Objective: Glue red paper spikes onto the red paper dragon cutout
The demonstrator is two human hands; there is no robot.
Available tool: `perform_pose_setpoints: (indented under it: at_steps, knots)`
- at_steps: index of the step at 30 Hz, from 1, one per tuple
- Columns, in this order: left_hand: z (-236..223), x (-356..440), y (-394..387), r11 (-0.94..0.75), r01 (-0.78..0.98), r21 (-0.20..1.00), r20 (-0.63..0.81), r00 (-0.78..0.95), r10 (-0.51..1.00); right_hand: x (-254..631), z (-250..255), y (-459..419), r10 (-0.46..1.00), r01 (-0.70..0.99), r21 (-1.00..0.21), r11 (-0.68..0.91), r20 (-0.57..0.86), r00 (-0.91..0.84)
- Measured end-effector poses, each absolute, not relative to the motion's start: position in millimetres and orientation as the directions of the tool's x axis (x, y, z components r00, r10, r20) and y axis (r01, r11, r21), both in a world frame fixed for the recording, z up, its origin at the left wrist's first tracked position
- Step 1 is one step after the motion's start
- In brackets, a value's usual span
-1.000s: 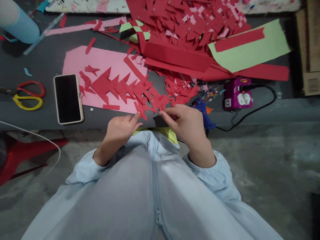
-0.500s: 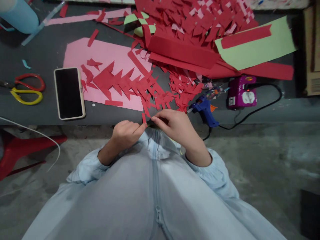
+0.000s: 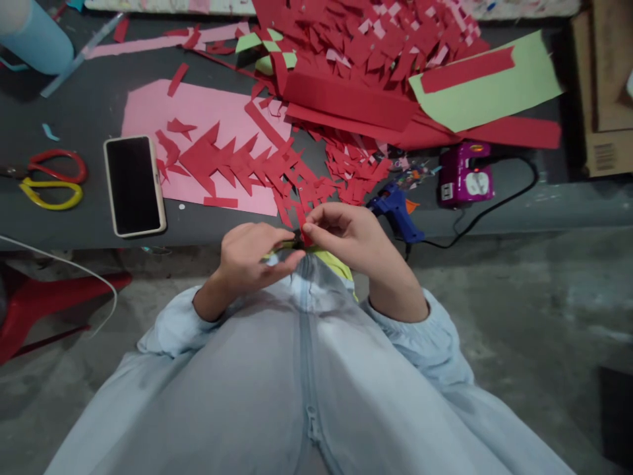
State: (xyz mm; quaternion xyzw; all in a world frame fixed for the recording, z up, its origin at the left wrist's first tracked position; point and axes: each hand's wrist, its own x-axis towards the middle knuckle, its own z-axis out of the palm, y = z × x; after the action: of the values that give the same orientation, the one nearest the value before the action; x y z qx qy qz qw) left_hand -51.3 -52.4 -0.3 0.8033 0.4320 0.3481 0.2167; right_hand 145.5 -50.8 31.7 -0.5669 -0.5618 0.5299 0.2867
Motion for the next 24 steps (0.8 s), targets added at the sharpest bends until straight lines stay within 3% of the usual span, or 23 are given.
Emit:
perform_pose_setpoints:
  at_steps: [2,4,12,16,24]
  knots:
    - [5.2,-47.5,-48.0,-0.364,0.476,0.801,0.275,0.249,0.929,147.1,36.1,-50.4,0.931,0.338,-0.919,-0.201,-0.287,-0.226]
    - [10.8,-43.9,-42.3,-0.245,0.388,0.888,0.153,0.252,0.955,147.9,39.0,-50.6,0.921,0.347,-0.918,-0.194,-0.293,-0.259]
    - [24.4,-39.9,-34.6,0.153,0.163,0.975,-0.196,0.286,0.938,150.0,42.3,-50.1,0.948,0.273,-0.939,-0.209,-0.263,-0.181]
    - [23.3,-38.0,-35.3,0.215,0.149,0.965,-0.254,0.339,0.906,151.3,41.1,-49.6,0.954,0.271,-0.940,-0.206,-0.254,-0.158]
    - [21.5,-34.6,-35.7,0.158,0.204,0.966,-0.220,0.332,0.917,153.1,35.5,-49.8,0.960,0.303,-0.937,-0.175,-0.230,-0.158]
